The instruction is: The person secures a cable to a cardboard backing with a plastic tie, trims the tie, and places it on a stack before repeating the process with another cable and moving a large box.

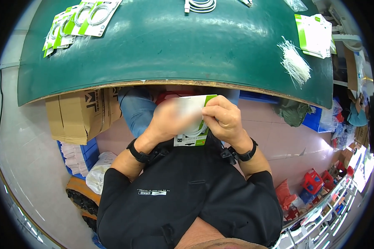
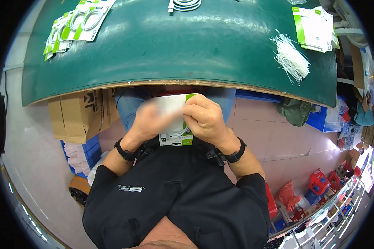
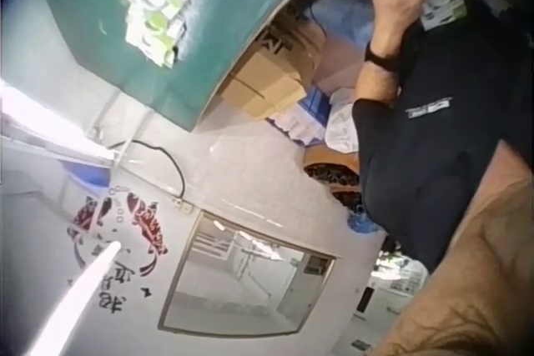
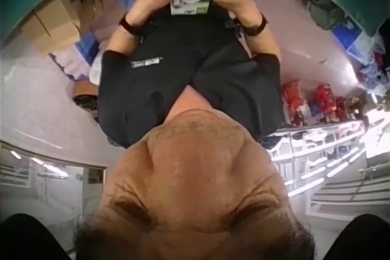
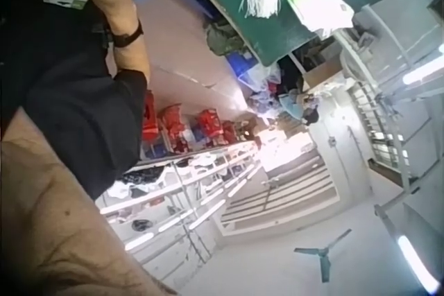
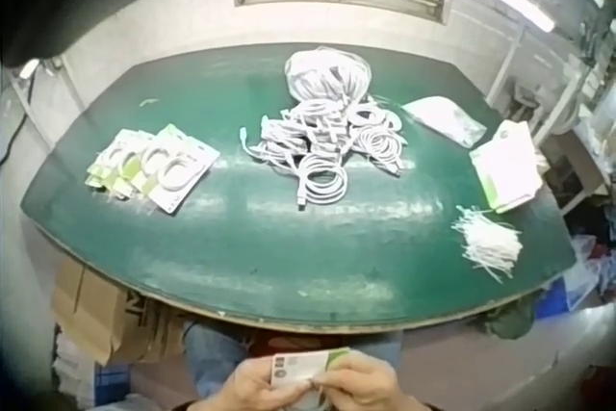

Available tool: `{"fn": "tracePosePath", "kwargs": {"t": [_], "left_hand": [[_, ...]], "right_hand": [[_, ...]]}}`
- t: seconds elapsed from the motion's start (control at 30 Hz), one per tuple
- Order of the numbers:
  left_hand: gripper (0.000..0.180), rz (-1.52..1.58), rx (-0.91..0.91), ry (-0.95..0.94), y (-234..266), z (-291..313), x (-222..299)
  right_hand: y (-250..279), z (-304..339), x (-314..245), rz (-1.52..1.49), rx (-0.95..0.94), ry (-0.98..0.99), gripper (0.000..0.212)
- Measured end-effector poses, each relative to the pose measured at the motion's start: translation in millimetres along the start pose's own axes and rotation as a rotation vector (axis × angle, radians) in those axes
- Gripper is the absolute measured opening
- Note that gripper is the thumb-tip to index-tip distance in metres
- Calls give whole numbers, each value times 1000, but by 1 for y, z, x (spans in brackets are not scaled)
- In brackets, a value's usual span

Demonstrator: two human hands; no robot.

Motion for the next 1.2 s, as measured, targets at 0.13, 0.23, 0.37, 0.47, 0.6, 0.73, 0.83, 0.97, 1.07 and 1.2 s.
{"fn": "tracePosePath", "kwargs": {"t": [0.13,0.23,0.37,0.47,0.6,0.73,0.83,0.97,1.07,1.2], "left_hand": [[20,-200,-18,-131,-2,-1,7],[21,-91,-20,-97,-1,0,3],[23,138,16,-6,13,5,4],[25,185,-28,-39,26,4,5],[26,231,-100,-31,23,8,10],[25,296,-126,-12,18,12,10],[25,204,-198,-55,12,13,5],[24,209,-196,-48,12,10,7],[25,227,-203,-43,13,7,8],[27,219,-227,-85,13,7,10]], "right_hand": [[2,2,2,-25,-38,-36,21],[5,-3,2,-47,-76,-51,20],[19,-6,-2,22,91,12,21],[25,-15,16,-69,158,-136,24],[-4,-33,11,-215,-24,-29,23],[-12,-25,20,-387,-257,-79,21],[-12,-26,20,-411,-300,-38,23],[-14,-30,13,-368,-233,22,20],[-10,-31,15,-283,-249,82,19],[-10,-39,22,-96,-127,46,17]]}}
Point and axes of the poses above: each hand's wrist, its own z-axis away from the middle knuckle, its own y-axis out of the back of the hand, x = y × z, the point moved 4 cm from there along -z, towards the middle knuckle, and after that the axes turned 3 degrees about -z, right-handed, at the moved point
